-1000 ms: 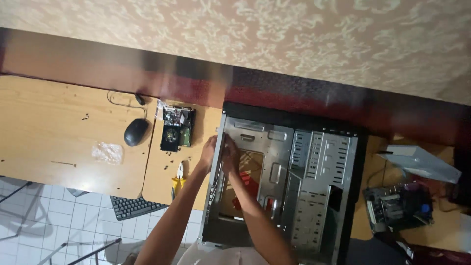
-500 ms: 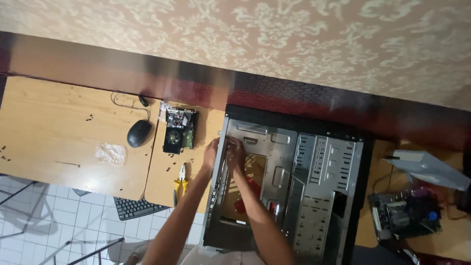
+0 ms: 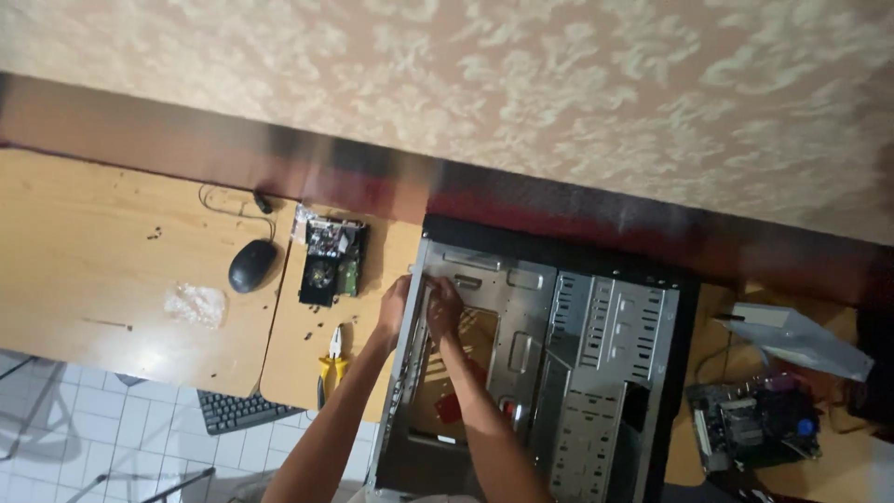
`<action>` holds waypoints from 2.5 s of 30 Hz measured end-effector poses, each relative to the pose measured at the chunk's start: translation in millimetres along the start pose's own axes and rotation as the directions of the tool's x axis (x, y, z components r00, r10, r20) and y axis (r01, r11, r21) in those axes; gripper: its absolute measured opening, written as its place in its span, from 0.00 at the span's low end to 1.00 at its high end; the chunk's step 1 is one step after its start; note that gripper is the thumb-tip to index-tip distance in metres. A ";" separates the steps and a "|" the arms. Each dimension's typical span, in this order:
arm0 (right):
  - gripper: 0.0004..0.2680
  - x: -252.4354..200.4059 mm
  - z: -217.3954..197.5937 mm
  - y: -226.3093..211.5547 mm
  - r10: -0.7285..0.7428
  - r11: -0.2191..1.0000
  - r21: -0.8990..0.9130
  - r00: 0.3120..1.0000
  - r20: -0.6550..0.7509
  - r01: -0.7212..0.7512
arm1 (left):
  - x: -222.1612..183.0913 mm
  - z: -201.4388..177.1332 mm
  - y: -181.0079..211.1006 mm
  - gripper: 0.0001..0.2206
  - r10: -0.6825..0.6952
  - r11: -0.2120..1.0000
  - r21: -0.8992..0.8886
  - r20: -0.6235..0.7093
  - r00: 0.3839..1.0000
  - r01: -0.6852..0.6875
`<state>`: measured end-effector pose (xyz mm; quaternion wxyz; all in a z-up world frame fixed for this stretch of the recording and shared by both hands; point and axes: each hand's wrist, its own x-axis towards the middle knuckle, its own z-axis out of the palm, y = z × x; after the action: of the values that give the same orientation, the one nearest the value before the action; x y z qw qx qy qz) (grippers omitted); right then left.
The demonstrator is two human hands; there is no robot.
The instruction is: Placing a motherboard into a computer case and securing it with screws using a screwdriver.
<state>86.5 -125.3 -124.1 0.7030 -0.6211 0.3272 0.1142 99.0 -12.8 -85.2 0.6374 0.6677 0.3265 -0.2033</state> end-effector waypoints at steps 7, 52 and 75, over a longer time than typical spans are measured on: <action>0.09 15.0 0.8 29.8 -0.190 0.924 -0.333 0.982 0.025 0.187 | 15.8 -3.3 -23.1 0.25 0.008 0.999 0.035 0.001 1.000 -0.008; 0.08 3.0 -9.7 20.1 0.213 0.775 0.543 0.943 0.257 -0.324 | -11.4 -10.5 -8.9 0.28 -0.092 0.955 0.271 -0.123 0.988 0.123; 0.08 -44.3 -36.6 -2.9 0.052 0.907 0.393 0.966 0.254 -0.152 | -60.5 -32.7 -26.5 0.27 -0.099 0.994 0.049 -0.017 0.995 0.100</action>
<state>42.8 -149.7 -95.6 0.8444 -0.4238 0.2894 0.1535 33.3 8.0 -59.3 0.6073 0.6676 0.3590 -0.2378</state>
